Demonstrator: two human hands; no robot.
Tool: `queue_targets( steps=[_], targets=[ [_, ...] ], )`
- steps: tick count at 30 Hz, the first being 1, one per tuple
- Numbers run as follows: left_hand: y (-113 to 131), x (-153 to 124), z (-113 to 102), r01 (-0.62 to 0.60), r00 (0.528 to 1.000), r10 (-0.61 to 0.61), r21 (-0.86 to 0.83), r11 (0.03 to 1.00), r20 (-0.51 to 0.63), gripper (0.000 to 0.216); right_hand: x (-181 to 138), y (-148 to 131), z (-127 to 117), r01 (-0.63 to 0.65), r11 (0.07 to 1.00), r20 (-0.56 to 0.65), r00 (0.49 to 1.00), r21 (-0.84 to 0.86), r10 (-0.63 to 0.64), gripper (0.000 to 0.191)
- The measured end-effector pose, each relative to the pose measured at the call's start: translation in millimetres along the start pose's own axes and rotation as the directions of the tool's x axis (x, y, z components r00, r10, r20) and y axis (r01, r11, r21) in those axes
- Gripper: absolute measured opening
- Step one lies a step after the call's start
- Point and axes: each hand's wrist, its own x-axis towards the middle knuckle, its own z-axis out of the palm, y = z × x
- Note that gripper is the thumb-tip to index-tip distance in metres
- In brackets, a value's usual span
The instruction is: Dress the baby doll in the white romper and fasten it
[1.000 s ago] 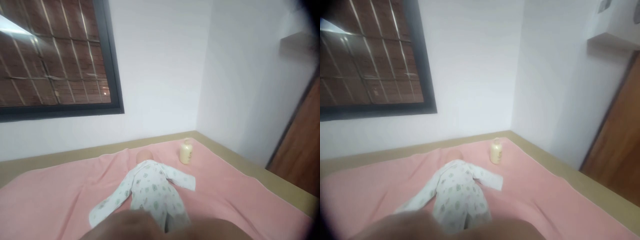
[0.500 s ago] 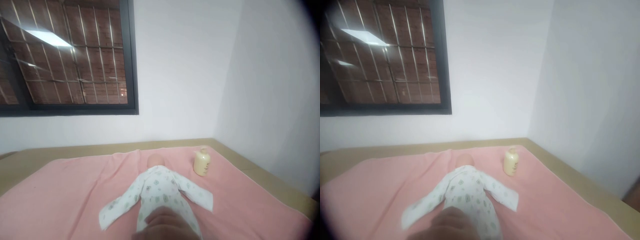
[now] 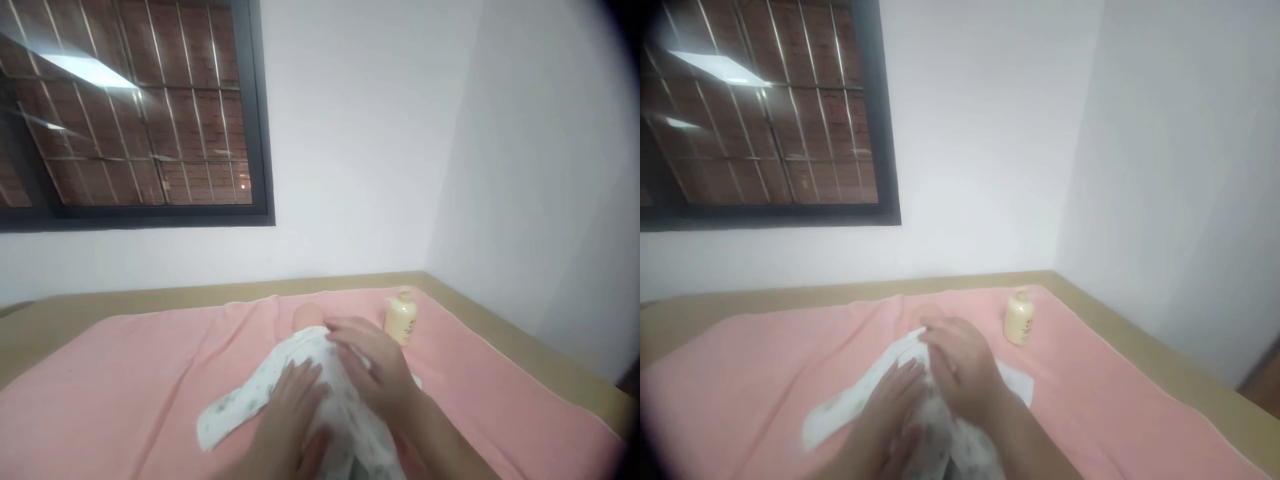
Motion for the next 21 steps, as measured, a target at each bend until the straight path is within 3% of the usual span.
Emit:
queue_targets(
  steps=[1,3,5,7,10,13,16,21],
  targets=[
    [-2,12,4,0.024,1.0,-0.023,0.017,1.0,-0.012,0.043,2,14,3,-0.132,0.989,0.005,0.991,0.061,0.132,0.026],
    [-3,30,12,-0.016,0.999,0.017,-0.012,1.0,0.04,0.035,2,41,12,-0.41,0.886,0.053,0.911,0.215,0.408,0.026],
    [-1,38,20,-0.09,0.995,0.093,-0.07,0.993,0.032,0.029,-2,61,24,-0.558,0.767,0.196,0.829,0.317,0.523,0.025],
    [-2,36,31,-0.166,0.986,0.162,-0.104,0.981,-0.039,0.028,-11,76,37,-0.615,0.716,0.311,0.787,0.33,0.533,0.025],
    [-11,24,54,-0.271,0.952,0.253,-0.09,0.958,-0.172,0.023,-20,85,56,-0.536,0.799,0.418,0.814,0.273,0.403,0.027],
    [-20,17,71,-0.288,0.935,0.265,-0.072,0.955,-0.236,0.022,-18,87,70,-0.269,0.952,0.518,0.84,0.142,0.16,0.028],
    [-24,17,74,-0.293,0.927,0.263,-0.078,0.953,-0.267,0.017,-8,89,76,-0.089,0.996,0.624,0.778,-0.014,0.079,0.033],
    [-27,18,69,-0.199,0.975,0.174,-0.199,0.96,-0.139,0.018,2,94,75,-0.02,0.982,0.718,0.679,-0.189,0.152,0.04]
  ],
)
